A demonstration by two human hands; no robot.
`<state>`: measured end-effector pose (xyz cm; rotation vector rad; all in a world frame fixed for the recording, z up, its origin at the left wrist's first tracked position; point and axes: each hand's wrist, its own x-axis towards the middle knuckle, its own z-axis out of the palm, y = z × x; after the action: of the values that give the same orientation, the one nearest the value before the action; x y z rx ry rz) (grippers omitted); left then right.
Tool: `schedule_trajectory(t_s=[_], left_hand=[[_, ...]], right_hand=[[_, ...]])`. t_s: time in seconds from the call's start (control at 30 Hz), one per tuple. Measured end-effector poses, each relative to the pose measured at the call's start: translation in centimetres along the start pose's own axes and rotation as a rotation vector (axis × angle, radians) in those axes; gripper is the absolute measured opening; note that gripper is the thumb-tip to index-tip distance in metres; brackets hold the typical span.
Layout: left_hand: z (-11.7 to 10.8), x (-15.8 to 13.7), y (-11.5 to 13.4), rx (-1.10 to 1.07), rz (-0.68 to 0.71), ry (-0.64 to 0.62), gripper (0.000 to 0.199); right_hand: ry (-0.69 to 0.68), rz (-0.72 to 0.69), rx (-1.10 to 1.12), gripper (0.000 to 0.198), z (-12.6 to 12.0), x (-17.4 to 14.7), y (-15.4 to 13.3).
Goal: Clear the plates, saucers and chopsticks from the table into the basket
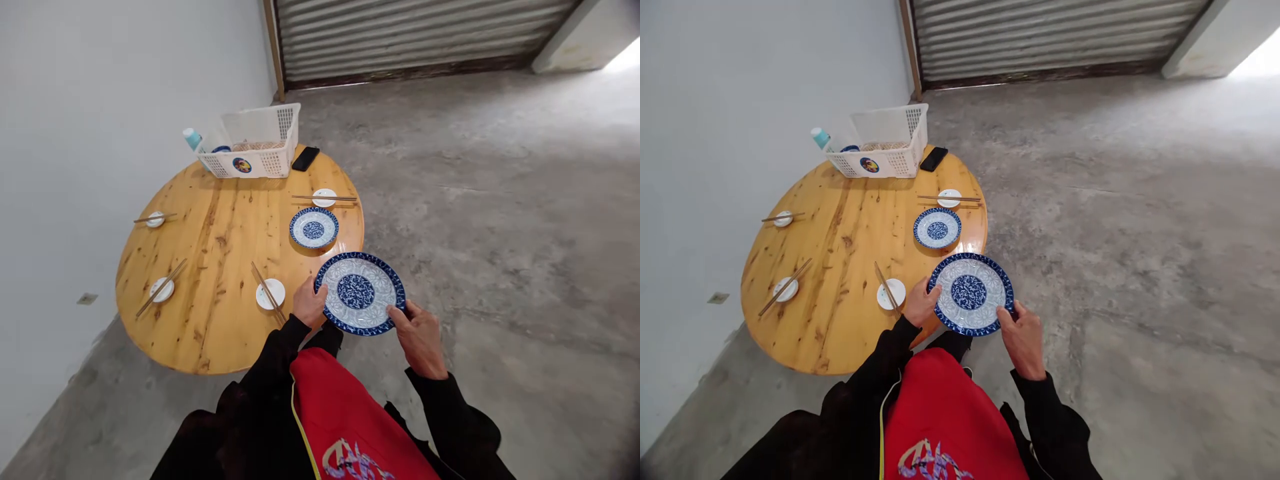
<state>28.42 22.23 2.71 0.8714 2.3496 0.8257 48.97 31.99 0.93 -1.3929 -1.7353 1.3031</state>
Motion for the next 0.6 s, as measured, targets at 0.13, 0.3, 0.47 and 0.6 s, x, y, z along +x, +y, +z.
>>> schedule_trajectory(t_s=[0.13,0.3,0.47,0.6], left_hand=[[-0.2,4.2,1.0,-0.052,-0.09,0.088,0.011],[-1.1,9.2,0.2,-0.066,-0.225,0.171,0.013],[-1.8,13.6,-1.0,-0.042,-0.315,0.226,0.017],[-1.4,15.8,-1.5,-0.068,-0.351,0.254,0.018]], right_hand=[[-0.111,-0.032,0.0,0.03,2.0,7.5,-1.7],[-0.278,-0.037,0.015,0.028,6.6,15.5,-4.0],[-0.367,-0.057,-0.012,0.028,10.9,20.4,-4.9],[-0.398,-0.084,-0.085,0.028,12.5,23.0,-4.8]])
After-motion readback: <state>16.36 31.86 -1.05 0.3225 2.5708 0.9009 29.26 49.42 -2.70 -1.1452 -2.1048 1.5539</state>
